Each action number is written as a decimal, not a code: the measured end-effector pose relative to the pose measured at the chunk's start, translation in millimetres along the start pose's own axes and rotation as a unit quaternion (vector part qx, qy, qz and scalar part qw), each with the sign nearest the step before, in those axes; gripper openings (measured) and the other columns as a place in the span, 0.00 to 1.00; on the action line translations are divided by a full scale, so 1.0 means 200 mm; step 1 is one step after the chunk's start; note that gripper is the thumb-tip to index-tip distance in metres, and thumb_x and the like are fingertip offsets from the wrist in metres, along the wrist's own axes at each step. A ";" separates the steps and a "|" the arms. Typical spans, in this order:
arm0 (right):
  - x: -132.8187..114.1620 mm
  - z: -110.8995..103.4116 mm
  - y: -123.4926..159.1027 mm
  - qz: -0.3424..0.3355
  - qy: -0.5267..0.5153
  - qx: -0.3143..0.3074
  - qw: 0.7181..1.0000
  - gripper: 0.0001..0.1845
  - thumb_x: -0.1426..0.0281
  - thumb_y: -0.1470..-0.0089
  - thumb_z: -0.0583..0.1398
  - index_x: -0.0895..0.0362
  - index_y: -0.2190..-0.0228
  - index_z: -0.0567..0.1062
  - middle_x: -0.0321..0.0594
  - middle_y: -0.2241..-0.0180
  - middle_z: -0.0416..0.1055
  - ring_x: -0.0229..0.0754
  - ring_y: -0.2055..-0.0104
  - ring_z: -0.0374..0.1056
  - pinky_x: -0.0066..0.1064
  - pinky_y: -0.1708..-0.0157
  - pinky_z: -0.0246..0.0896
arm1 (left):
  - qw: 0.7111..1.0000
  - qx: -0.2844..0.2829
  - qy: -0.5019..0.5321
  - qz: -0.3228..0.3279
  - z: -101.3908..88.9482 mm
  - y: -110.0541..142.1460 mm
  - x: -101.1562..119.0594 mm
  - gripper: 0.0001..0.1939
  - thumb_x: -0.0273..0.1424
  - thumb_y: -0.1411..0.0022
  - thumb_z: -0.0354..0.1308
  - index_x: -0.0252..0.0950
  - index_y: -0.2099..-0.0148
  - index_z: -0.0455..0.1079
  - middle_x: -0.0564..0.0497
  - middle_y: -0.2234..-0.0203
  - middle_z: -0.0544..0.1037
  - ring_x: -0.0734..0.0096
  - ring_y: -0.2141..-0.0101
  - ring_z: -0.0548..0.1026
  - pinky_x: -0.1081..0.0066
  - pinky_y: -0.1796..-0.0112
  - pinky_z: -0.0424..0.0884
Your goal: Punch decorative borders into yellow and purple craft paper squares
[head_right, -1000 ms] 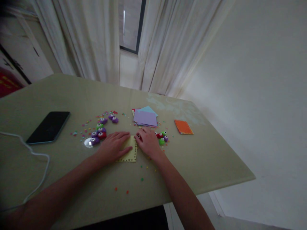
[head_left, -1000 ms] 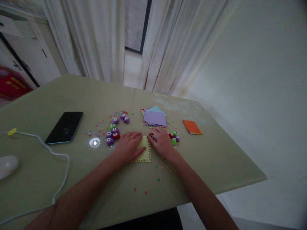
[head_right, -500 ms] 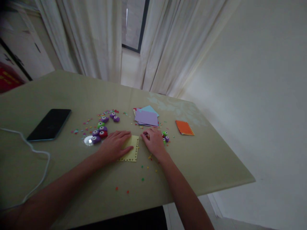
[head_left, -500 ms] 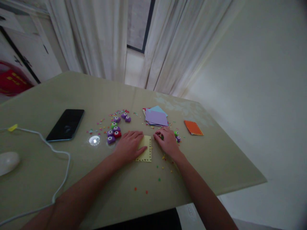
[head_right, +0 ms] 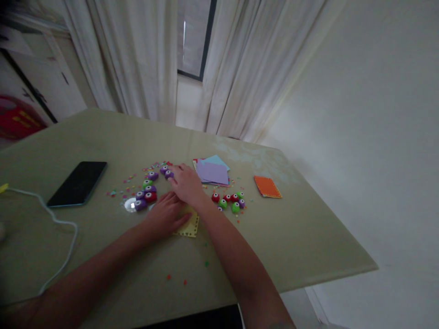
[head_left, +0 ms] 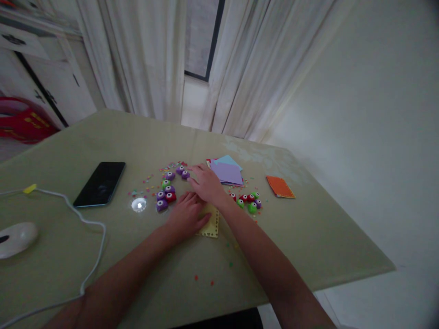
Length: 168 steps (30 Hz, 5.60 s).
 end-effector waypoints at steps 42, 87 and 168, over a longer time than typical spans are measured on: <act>0.47 -0.16 0.64 0.124 -0.131 0.007 0.984 0.11 0.75 0.35 0.65 0.54 0.52 0.80 0.43 0.52 0.82 0.45 0.55 0.77 0.36 0.51 0.68 | 0.999 -0.007 0.027 0.022 -0.01 0.06 -0.05 0.23 0.38 0.22 0.51 0.42 0.30 0.71 0.42 0.33 0.74 0.48 0.36 0.72 0.44 0.34 0.67; 0.36 -0.16 0.65 0.038 -0.096 -0.057 0.993 0.11 0.75 0.38 0.66 0.56 0.53 0.78 0.46 0.53 0.80 0.49 0.51 0.75 0.39 0.48 0.67 | 0.999 -0.010 0.032 -0.004 -0.06 0.03 -0.09 0.33 0.55 0.28 0.58 0.40 0.31 0.72 0.39 0.37 0.75 0.44 0.38 0.73 0.45 0.36 0.69; 0.19 -0.22 0.61 0.083 -0.422 0.142 0.892 0.35 0.46 0.31 0.59 0.52 0.82 0.56 0.30 0.81 0.50 0.37 0.78 0.48 0.34 0.74 0.48 | 1.000 -0.016 -0.016 -0.014 -0.03 0.01 -0.07 0.30 0.47 0.23 0.52 0.36 0.28 0.67 0.37 0.29 0.69 0.41 0.33 0.67 0.42 0.34 0.64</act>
Point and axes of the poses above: each hand's wrist, its own y-axis away from the middle knuckle, its own z-axis out of the palm, x = y × z, the point moved 5 cm from there along -y, towards the middle knuckle
